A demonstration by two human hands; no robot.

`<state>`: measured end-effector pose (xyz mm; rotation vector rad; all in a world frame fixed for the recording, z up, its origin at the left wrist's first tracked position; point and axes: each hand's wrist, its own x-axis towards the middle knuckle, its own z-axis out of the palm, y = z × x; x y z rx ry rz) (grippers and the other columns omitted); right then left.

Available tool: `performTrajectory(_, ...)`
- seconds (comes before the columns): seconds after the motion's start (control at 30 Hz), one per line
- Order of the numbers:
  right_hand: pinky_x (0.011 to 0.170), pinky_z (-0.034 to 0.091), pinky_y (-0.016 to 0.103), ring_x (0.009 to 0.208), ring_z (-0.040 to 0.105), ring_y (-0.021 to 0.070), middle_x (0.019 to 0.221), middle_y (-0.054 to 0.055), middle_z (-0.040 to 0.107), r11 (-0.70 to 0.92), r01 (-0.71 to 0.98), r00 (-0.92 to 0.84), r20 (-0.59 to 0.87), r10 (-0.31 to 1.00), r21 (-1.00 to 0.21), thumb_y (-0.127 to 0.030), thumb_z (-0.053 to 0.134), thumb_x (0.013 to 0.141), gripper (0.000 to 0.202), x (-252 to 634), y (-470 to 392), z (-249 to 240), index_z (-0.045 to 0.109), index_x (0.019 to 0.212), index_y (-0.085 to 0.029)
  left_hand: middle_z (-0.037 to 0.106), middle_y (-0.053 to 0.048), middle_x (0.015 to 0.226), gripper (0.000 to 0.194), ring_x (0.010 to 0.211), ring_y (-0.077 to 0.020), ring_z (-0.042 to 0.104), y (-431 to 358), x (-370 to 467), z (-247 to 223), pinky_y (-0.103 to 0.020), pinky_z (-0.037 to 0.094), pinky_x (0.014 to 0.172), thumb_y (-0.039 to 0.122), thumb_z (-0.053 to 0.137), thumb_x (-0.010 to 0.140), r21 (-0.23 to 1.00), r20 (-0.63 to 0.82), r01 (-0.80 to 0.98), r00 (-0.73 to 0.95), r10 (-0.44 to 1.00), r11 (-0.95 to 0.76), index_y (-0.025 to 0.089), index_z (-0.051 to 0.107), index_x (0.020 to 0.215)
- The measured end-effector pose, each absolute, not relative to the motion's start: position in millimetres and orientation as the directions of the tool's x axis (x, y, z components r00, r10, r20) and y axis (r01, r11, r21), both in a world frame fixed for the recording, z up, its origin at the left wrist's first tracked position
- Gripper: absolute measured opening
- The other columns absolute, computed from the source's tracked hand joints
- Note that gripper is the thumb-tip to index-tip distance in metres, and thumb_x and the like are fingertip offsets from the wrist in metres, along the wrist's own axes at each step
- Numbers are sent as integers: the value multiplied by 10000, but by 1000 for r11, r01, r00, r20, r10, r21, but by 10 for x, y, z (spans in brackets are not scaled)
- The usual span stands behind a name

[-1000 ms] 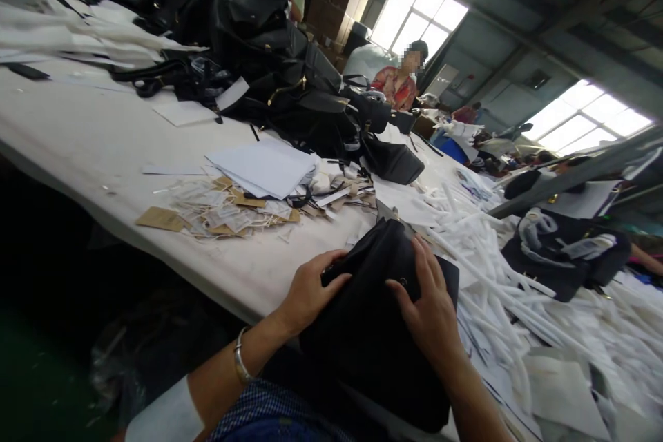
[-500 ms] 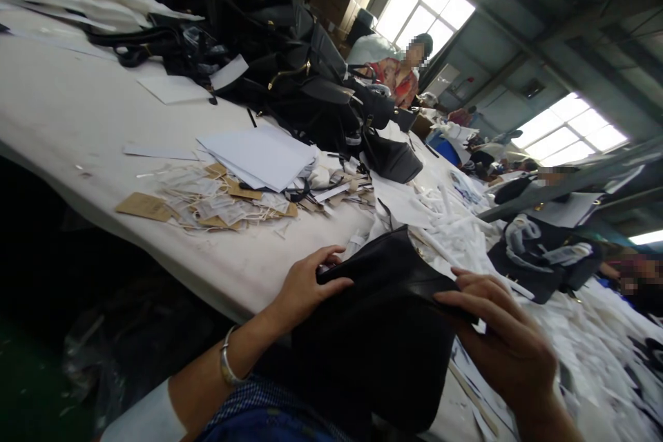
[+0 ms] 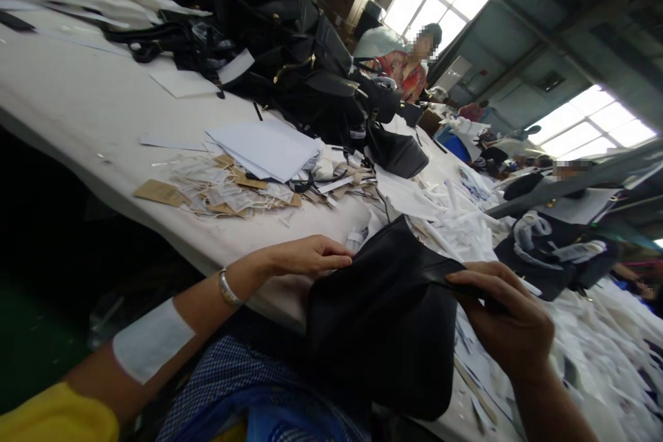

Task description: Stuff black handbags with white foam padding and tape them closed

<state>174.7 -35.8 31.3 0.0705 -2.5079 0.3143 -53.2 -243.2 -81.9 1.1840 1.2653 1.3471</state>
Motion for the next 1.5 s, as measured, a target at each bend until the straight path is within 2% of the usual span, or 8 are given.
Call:
performTrajectory(0.17,910,555,427,1077,656,257,1095,83,658,997,-79,-847,526,-77,19,-145,663,866,137,1699,-413,469,685,959,-243,675,-8,837,345,763,-156,594,-2395,-491,-823,-235,447,691,470,713,816,992,45,-120,-2,999,-45,150,729,944)
performTrajectory(0.37,1239,66,595,1406,410,260,1437,24,561,838,-451,-882,-11,-471,307,-153,492,952,402,1486,-824,518,553,1331,-270,665,-14,821,319,734,-140,579,-2317,-375,-823,-237,441,666,409,683,823,989,52,-130,-116,992,-67,129,685,976)
performTrajectory(0.5,1143,337,520,1031,650,212,1046,35,732,786,-555,-828,-91,-554,273,-52,441,940,345,1323,-1017,372,654,1152,-221,671,-29,852,286,769,-156,591,-2285,-310,-817,-250,461,689,376,617,840,992,93,-67,-209,973,-109,127,652,978)
performTrajectory(0.57,935,493,416,779,639,180,814,22,708,763,-586,-800,-42,-599,273,-55,455,942,271,1310,-1060,326,687,945,-196,660,-23,844,251,772,-166,574,-2264,-277,-829,-266,461,705,350,608,825,992,118,1,-288,950,-123,147,641,968)
performTrajectory(0.67,718,484,341,637,562,159,701,15,664,759,-580,-786,43,-617,294,-76,457,957,272,1369,-1093,304,681,846,-186,650,-13,843,195,789,-179,555,-2214,-250,-852,-290,451,766,306,655,773,985,168,101,-390,905,-139,181,639,921)
performTrajectory(1.27,746,502,342,787,665,167,902,57,759,819,-512,-822,128,-554,258,-78,480,961,231,1582,-950,122,689,1036,-144,738,-47,1046,305,982,-228,664,-2677,-77,-1101,-283,492,870,384,652,869,995,88,-10,-431,898,-102,176,708,1086)
performTrajectory(1.4,716,536,325,817,671,174,906,40,739,836,-537,-844,-71,-532,112,-237,568,957,152,1380,-953,373,687,1046,-206,750,-57,1013,259,968,-230,679,-2599,-44,-1139,-276,492,856,317,696,823,995,65,-29,-511,857,-93,157,727,1024)
performTrajectory(1.5,823,563,344,945,684,211,1044,88,724,926,-362,-927,66,-370,102,-366,580,954,255,1194,-859,549,668,1131,-204,751,-58,1022,311,964,-217,687,-2577,-8,-1155,-268,495,843,301,714,805,994,48,-53,-577,815,-96,157,715,1081)
